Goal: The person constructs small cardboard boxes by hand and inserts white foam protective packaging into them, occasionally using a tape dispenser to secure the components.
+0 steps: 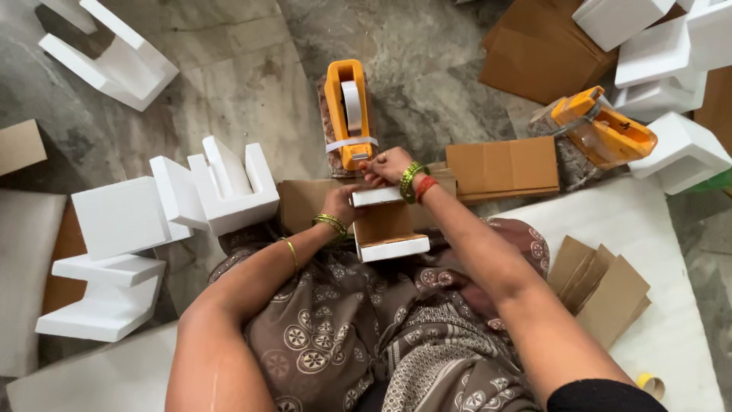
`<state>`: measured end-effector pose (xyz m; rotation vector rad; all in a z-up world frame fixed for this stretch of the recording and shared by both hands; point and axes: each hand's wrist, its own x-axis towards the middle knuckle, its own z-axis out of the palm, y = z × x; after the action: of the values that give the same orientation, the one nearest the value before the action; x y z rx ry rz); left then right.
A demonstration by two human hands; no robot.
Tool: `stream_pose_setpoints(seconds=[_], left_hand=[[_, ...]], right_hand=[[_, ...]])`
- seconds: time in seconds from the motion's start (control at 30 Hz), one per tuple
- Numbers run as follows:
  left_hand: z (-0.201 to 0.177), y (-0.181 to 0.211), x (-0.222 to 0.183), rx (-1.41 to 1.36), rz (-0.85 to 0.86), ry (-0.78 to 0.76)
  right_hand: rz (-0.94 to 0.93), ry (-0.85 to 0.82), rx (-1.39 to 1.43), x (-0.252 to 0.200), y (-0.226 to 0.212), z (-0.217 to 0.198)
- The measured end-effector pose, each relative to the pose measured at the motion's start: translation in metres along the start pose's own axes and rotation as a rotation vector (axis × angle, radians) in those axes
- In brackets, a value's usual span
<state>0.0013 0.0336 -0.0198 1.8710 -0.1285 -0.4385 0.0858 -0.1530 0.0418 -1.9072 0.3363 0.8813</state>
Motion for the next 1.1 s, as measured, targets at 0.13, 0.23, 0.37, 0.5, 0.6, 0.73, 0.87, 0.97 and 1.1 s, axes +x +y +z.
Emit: stream_pose_setpoints(seconds=[0.13,0.23,0.37,0.5,0.6,0.73,0.87,0.97,1.1], left_hand=[[0.005,-0.005,-0.006,0.008,0.021,0.029],[0.002,-0.001,-0.007,0.084,0.035,0.044],[0.0,0.007,-0.011,0.11,0.051,0.034],[-0.001,0.01,-0.01,0.106,0.139,0.064],[-0.002,0.011,-0.012,0.138,0.164,0.082],[-0.001,0.02,-0.012,0.104,0.103,0.12],[-0.006,0.035,-0.014,0.067,-0.026,0.155],[-0.003,0.031,-0.015,0.078,0.089,0.168],[0.012,-0.013,-0.01,0.232,0.272,0.207]], right_hand=[[0.109,-0.019,0.222,-0.001,-0.001,0.004],[0.122,-0.047,0.281,0.001,0.005,0.006],[-0.04,0.024,0.276,0.012,0.014,0.016],[0.004,0.133,0.217,0.009,0.017,0.024],[-0.023,0.237,0.074,0.013,0.013,0.027],[-0.025,0.259,-0.262,0.021,0.021,0.03],[0.112,0.154,-0.604,0.063,0.039,0.028],[-0.131,-0.186,-0.971,0.09,0.055,0.034],[0.075,-0.123,-0.95,0.076,0.062,0.02]])
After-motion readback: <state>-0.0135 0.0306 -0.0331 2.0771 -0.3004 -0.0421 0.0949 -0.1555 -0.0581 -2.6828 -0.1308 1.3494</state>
